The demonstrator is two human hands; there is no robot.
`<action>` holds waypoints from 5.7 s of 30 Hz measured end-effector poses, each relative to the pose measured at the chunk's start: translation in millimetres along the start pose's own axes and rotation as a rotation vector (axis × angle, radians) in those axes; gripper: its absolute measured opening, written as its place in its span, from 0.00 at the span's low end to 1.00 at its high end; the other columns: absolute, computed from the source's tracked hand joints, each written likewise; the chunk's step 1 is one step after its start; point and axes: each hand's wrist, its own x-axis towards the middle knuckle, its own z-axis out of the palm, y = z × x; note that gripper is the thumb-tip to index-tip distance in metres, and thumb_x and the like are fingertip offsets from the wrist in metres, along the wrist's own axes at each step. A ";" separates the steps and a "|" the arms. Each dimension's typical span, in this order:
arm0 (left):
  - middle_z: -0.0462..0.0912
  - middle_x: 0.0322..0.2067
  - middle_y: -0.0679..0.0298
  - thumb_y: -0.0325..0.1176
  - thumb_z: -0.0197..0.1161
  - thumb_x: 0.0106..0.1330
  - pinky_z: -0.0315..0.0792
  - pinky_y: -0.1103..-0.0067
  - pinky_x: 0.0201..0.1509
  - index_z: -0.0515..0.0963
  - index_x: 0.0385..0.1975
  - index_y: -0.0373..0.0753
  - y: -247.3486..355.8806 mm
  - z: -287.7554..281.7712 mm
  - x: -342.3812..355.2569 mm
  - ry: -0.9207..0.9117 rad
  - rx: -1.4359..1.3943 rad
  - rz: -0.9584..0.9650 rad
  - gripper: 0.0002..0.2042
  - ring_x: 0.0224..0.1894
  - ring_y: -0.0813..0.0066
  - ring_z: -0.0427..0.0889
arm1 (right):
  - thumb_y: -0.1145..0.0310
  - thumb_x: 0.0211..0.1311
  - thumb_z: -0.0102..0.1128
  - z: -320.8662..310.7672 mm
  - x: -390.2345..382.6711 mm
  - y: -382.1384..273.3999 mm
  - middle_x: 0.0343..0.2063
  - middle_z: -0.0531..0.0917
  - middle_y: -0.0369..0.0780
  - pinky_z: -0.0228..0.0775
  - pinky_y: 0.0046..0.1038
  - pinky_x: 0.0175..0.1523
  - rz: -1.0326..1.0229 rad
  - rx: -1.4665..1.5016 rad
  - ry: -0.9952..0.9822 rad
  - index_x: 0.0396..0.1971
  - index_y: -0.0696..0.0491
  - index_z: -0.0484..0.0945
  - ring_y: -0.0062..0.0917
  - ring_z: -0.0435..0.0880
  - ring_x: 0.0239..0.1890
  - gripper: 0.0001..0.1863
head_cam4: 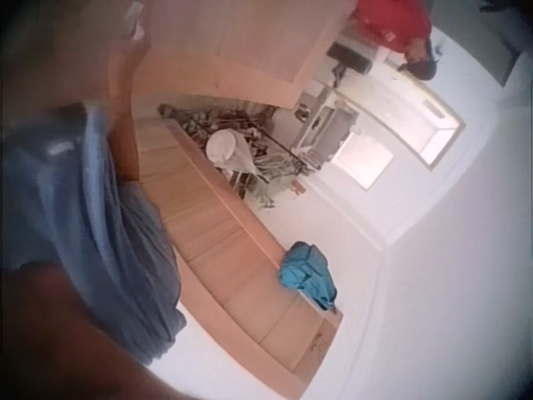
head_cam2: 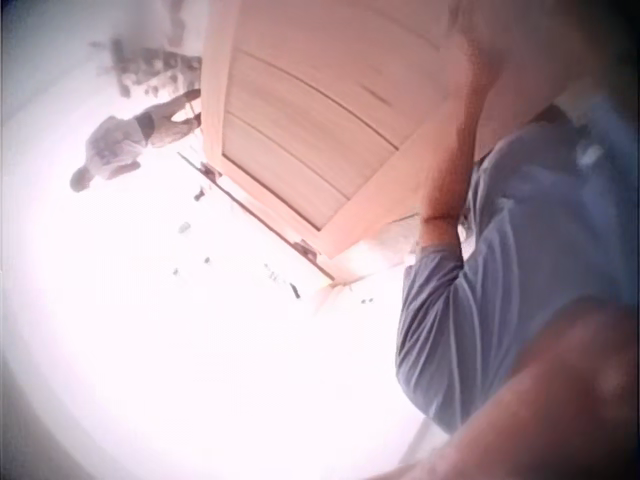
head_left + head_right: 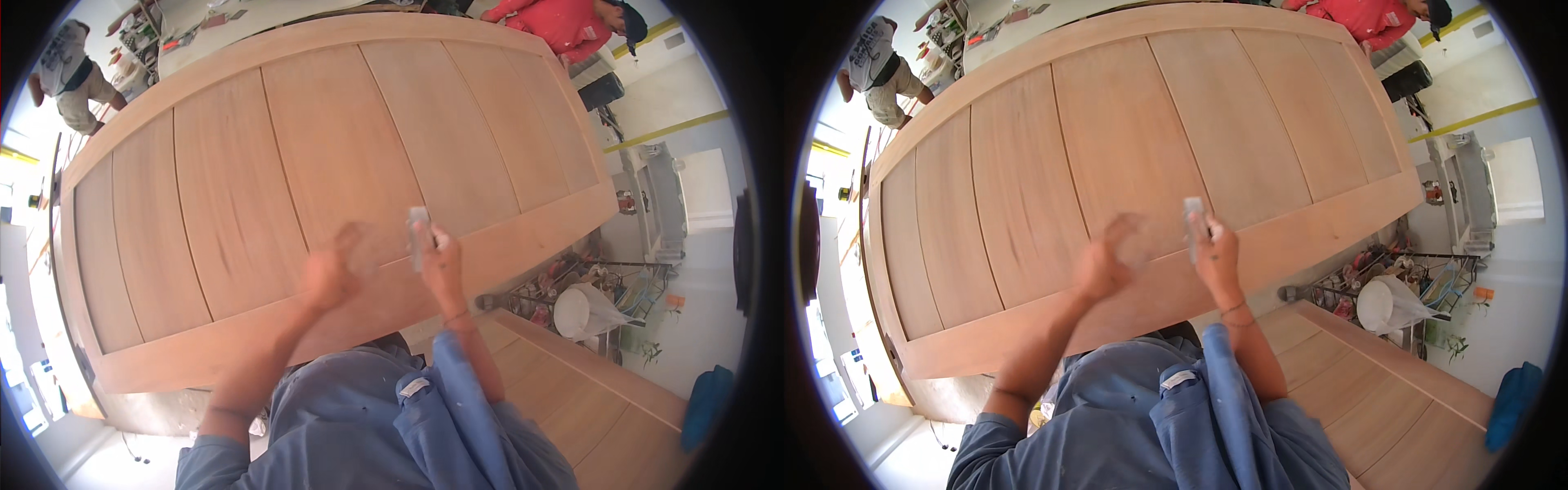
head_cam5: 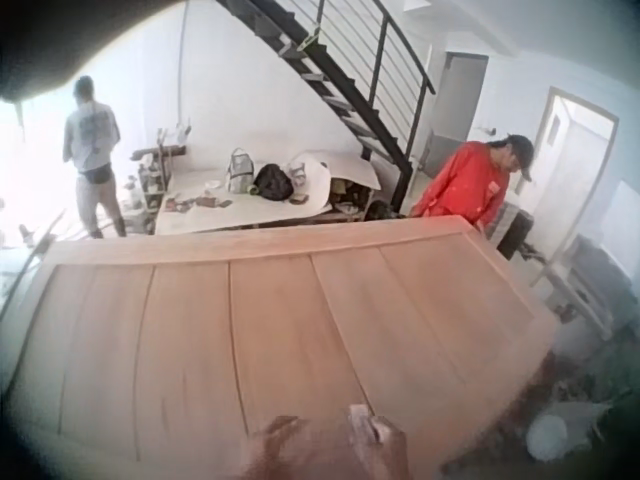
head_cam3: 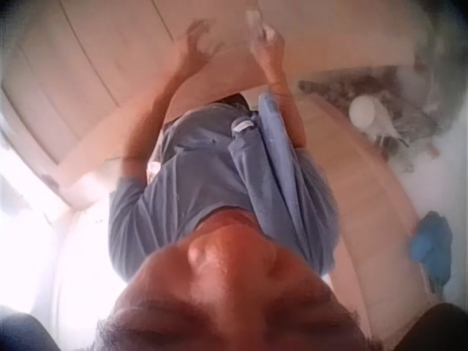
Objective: The person uses a metal scraper to remove excess material from the seams of a large wooden door. They then wipe the entire surface of the door with a white cloth to clean it. Two other people are present in the background, one of whom is also working on a wooden surface.
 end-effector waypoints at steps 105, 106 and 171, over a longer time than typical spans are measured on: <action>0.88 0.53 0.58 0.36 0.67 0.75 0.80 0.62 0.61 0.89 0.53 0.42 -175.4 -139.3 154.3 0.664 0.247 -0.342 0.12 0.56 0.53 0.86 | 0.79 0.62 0.72 87.4 249.7 -38.4 0.33 0.82 0.47 0.79 0.42 0.41 -0.714 -0.679 0.544 0.37 0.58 0.84 0.45 0.84 0.35 0.05; 0.88 0.53 0.58 0.36 0.67 0.75 0.80 0.62 0.61 0.89 0.54 0.42 -175.0 -139.7 153.9 0.660 0.229 -0.329 0.13 0.56 0.53 0.86 | 0.79 0.62 0.72 94.1 259.7 -49.9 0.33 0.82 0.47 0.79 0.41 0.41 -0.774 -0.677 0.571 0.36 0.58 0.84 0.44 0.85 0.36 0.05; 0.89 0.55 0.59 0.37 0.64 0.77 0.80 0.62 0.60 0.90 0.53 0.43 -182.5 -135.4 157.2 0.650 0.334 -0.230 0.13 0.54 0.52 0.87 | 0.68 0.69 0.74 5.1 58.2 39.5 0.31 0.84 0.45 0.80 0.39 0.40 -0.536 -0.774 0.540 0.37 0.57 0.89 0.40 0.86 0.35 0.08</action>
